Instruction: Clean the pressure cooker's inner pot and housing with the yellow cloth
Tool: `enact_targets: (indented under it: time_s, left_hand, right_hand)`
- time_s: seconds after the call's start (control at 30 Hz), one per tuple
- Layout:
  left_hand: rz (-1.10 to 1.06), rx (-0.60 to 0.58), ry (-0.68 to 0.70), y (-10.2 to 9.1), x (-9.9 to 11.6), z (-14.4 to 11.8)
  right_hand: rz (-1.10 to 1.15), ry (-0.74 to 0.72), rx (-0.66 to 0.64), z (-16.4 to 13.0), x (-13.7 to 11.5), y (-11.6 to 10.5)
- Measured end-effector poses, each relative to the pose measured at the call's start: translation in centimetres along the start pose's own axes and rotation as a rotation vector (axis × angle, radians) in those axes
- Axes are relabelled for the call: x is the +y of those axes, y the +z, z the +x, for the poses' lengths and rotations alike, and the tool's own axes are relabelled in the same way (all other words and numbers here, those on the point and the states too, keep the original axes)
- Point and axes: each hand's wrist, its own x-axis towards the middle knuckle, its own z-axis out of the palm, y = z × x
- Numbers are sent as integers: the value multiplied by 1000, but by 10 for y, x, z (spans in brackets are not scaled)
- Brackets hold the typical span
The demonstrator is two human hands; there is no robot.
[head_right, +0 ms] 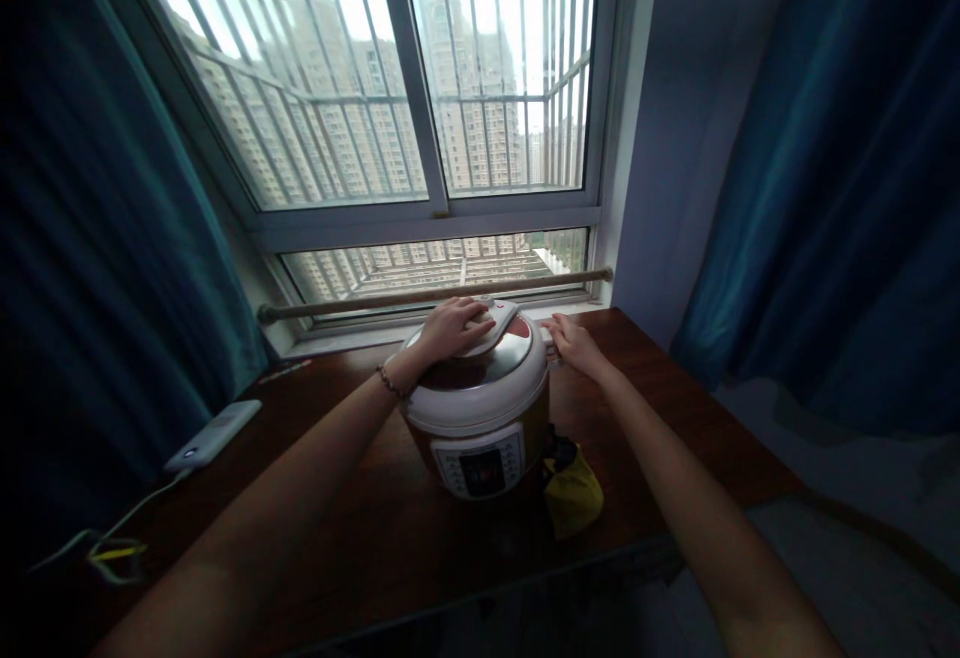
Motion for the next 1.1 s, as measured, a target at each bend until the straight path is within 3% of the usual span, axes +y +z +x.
enact_targets:
  time_s: [0.1, 0.23, 0.37, 0.63, 0.83, 1.1]
  left_hand:
    - [6, -5, 22, -1, -1, -1]
    - [12, -18, 37, -2, -2, -1]
    - [35, -37, 16, -3, -1, 0]
    - [156, -48, -74, -4, 13, 2]
    - [174, -23, -122, -2, 18, 1]
    - [244, 52, -386, 12, 35, 6]
  right_hand:
    - [73, -36, -8, -3, 10, 4]
    - [255, -48, 124, -5, 26, 15]
    - [352, -26, 172, -7, 35, 23]
    - [94, 124, 519, -10, 25, 36]
    - [439, 225, 399, -13, 24, 37]
    - [606, 245, 331, -9, 35, 37]
